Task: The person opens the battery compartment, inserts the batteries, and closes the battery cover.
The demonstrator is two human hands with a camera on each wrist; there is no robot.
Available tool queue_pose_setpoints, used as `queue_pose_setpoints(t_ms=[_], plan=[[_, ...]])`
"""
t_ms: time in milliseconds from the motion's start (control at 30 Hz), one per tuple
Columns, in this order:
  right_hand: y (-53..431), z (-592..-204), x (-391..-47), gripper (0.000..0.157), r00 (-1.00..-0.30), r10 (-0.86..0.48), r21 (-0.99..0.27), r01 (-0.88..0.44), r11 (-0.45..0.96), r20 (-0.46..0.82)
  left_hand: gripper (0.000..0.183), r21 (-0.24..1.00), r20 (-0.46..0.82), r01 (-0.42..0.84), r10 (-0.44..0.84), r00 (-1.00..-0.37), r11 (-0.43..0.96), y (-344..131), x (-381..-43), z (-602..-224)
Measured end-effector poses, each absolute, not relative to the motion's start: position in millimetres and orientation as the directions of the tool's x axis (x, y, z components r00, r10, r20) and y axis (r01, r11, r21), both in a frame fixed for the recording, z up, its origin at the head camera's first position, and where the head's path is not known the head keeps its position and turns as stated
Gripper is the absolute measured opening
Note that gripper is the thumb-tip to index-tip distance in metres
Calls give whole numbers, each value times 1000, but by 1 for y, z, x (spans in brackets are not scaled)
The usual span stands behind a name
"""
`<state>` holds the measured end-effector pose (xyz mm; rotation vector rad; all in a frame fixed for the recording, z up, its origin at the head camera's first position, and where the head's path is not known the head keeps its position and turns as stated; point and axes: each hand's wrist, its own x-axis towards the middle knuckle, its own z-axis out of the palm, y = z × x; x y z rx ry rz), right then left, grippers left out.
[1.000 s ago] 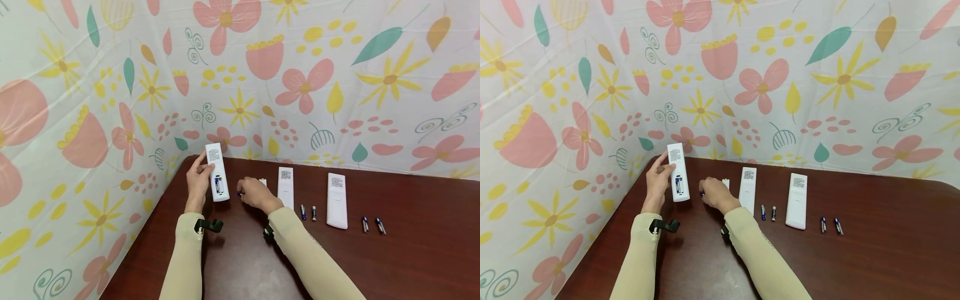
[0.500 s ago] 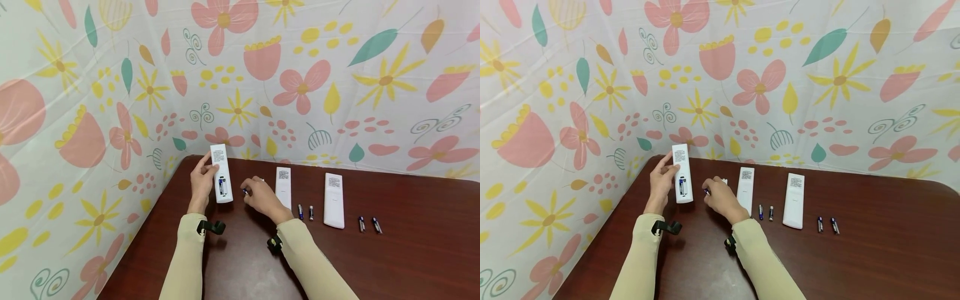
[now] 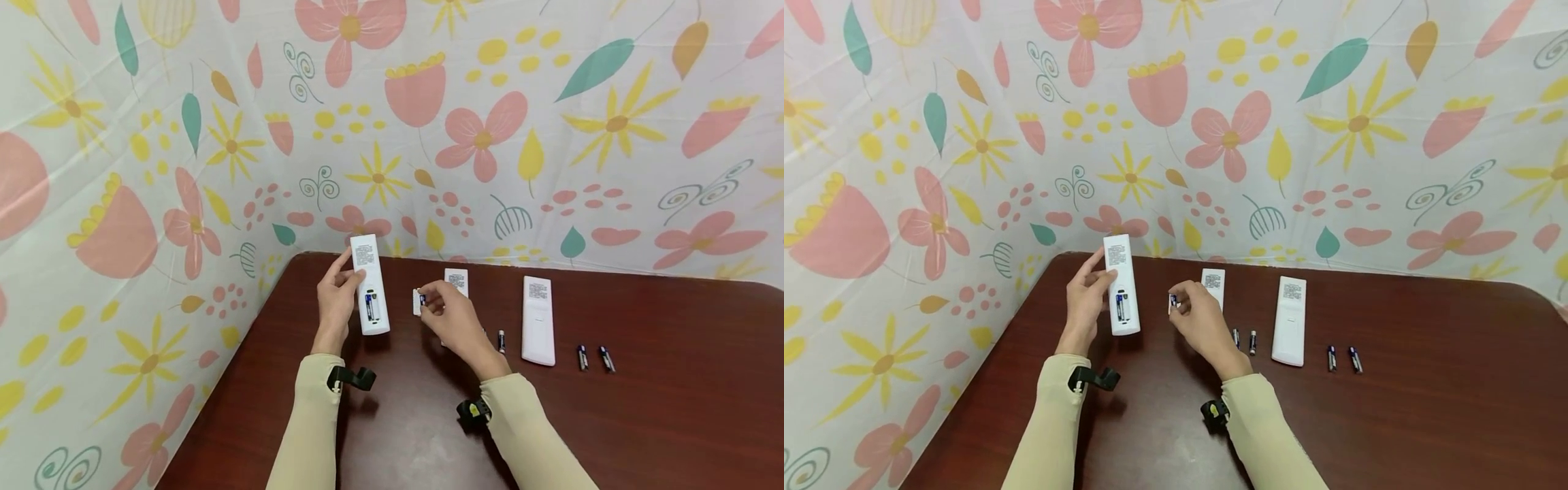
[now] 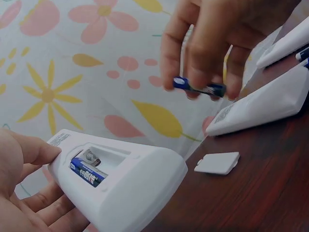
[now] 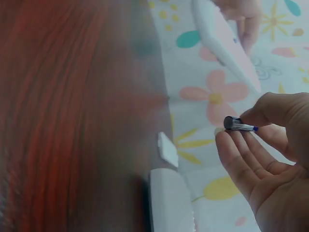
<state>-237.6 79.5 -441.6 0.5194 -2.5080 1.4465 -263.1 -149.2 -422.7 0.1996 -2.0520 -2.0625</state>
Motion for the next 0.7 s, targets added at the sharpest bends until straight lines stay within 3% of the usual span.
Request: queue_pose_setpoints(t_ms=[300,700], plan=[[82,-434,-225,25,-937,-137,-858,-350,375,322,52,996,46,64,-246,-968,-65,-130,-256,-422],[66,-434,-220,19,-892,-128,-851,-451,270,433,51,997,52,62,-208,-977,-45,-113,-254,-422]])
